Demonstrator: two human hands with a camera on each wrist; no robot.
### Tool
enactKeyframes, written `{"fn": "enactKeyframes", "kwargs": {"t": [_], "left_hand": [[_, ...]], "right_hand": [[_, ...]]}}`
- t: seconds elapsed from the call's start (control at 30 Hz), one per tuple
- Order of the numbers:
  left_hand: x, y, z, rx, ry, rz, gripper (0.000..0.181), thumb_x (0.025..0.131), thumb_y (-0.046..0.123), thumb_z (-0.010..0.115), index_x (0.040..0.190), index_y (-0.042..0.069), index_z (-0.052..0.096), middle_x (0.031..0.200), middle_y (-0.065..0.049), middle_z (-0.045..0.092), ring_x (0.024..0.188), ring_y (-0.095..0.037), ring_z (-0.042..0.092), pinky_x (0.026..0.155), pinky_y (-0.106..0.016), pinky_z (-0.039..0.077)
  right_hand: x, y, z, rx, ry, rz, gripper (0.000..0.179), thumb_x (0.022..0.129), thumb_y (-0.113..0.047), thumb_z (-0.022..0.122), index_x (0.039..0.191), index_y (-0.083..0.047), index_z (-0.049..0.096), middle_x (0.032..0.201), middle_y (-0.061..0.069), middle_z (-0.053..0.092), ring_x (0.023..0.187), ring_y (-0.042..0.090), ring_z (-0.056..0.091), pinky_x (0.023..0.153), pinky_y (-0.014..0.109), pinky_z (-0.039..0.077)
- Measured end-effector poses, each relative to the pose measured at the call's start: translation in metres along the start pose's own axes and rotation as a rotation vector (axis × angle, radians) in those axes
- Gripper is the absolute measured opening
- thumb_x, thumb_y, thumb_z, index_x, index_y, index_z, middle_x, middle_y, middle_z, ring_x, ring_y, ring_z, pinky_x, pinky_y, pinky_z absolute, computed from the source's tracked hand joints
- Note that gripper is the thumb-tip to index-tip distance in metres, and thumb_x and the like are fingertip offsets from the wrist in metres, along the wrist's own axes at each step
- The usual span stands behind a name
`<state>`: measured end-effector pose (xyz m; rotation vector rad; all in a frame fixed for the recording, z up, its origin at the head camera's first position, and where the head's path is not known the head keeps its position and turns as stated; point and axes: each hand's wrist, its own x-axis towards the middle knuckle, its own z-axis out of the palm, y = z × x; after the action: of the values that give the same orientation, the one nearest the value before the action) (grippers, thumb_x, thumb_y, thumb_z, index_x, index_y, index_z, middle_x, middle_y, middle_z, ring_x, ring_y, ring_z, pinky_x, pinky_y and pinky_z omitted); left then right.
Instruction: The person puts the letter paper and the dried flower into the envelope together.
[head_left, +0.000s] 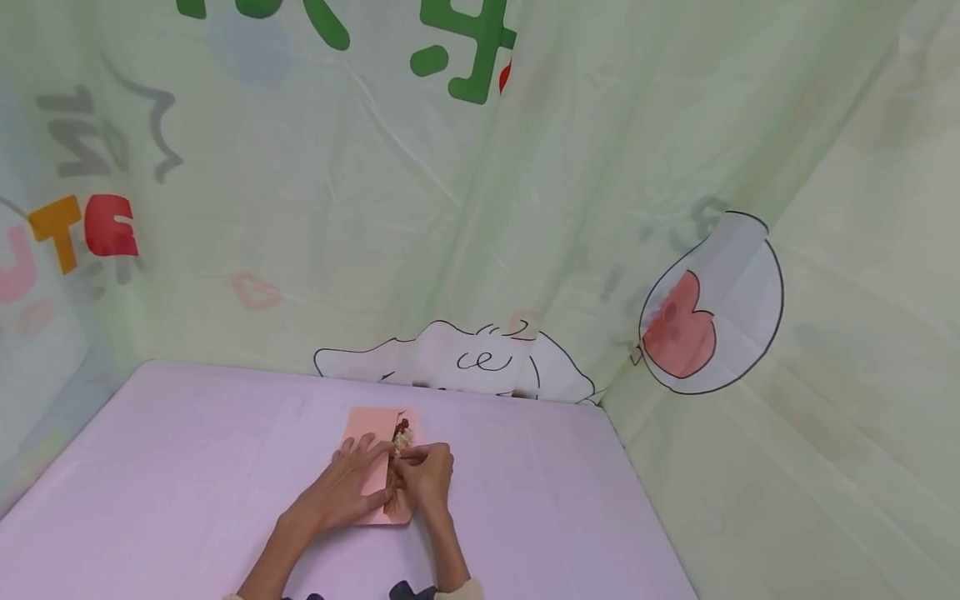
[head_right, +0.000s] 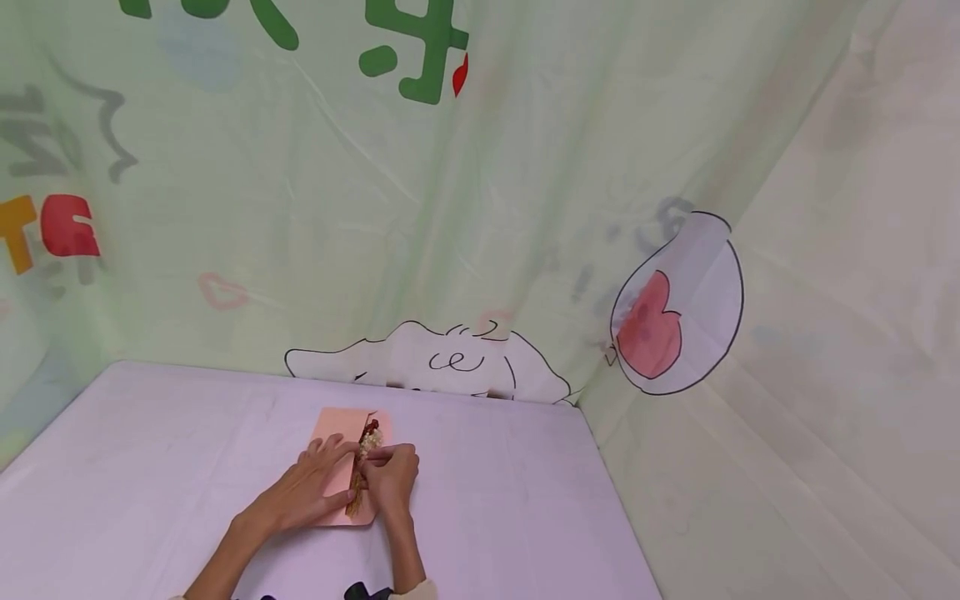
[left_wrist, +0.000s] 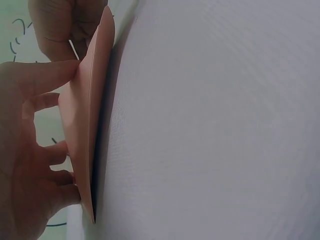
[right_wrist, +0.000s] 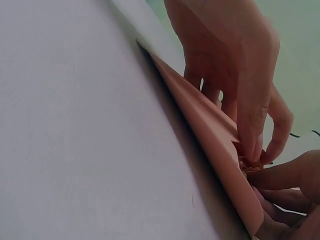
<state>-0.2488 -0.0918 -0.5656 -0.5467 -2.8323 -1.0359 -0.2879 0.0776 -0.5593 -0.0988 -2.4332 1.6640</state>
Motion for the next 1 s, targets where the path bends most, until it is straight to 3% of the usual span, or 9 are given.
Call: {"fn": "enactKeyframes", "kwargs": {"t": [0.1, 0.47, 0.7, 0.8, 1.0], "left_hand": [[-0.001, 0.0, 0.0, -0.009, -0.004, -0.004, 0.071, 0.101, 0.048, 0.071, 0.159, 0.013, 0.053, 0.172, -0.031, 0.039, 0.159, -0.063, 0.03, 0.126, -0.08, 0.028], [0.0, 0.002, 0.003, -0.013, -0.021, 0.017, 0.071, 0.1, 0.045, 0.07, 0.161, 0.014, 0.051, 0.172, -0.032, 0.037, 0.16, -0.063, 0.028, 0.128, -0.078, 0.026], [0.0, 0.002, 0.003, 0.003, -0.027, 0.029, 0.073, 0.101, 0.051, 0.069, 0.161, 0.014, 0.051, 0.172, -0.032, 0.037, 0.159, -0.065, 0.029, 0.126, -0.08, 0.027], [-0.001, 0.001, 0.002, 0.018, -0.033, 0.02, 0.072, 0.101, 0.054, 0.069, 0.16, 0.016, 0.052, 0.172, -0.032, 0.037, 0.158, -0.066, 0.029, 0.124, -0.081, 0.029], [-0.003, 0.001, -0.002, 0.091, -0.009, -0.003, 0.07, 0.098, 0.05, 0.074, 0.16, 0.026, 0.053, 0.172, -0.03, 0.037, 0.155, -0.065, 0.037, 0.114, -0.084, 0.04]], "right_hand": [[-0.001, 0.0, 0.004, 0.03, -0.036, -0.004, 0.01, 0.079, 0.011, 0.085, 0.083, 0.002, 0.083, 0.067, 0.011, 0.078, 0.048, 0.005, 0.068, 0.047, 0.023, 0.058], [-0.008, -0.006, 0.002, -0.091, -0.076, -0.048, 0.008, 0.083, 0.005, 0.084, 0.09, 0.001, 0.084, 0.075, 0.009, 0.079, 0.062, 0.007, 0.067, 0.056, 0.02, 0.055], [-0.005, -0.007, -0.009, -0.068, -0.143, -0.085, 0.009, 0.089, 0.009, 0.08, 0.096, 0.005, 0.084, 0.076, 0.012, 0.08, 0.055, 0.002, 0.061, 0.049, 0.015, 0.05], [-0.002, -0.009, -0.019, -0.087, -0.122, -0.081, 0.008, 0.089, 0.008, 0.08, 0.094, 0.004, 0.085, 0.075, 0.011, 0.079, 0.056, 0.002, 0.061, 0.05, 0.016, 0.049], [0.014, -0.009, -0.046, -0.192, 0.014, -0.106, 0.007, 0.091, -0.001, 0.083, 0.098, 0.0, 0.085, 0.083, 0.01, 0.082, 0.066, 0.009, 0.068, 0.058, 0.021, 0.054]]}}
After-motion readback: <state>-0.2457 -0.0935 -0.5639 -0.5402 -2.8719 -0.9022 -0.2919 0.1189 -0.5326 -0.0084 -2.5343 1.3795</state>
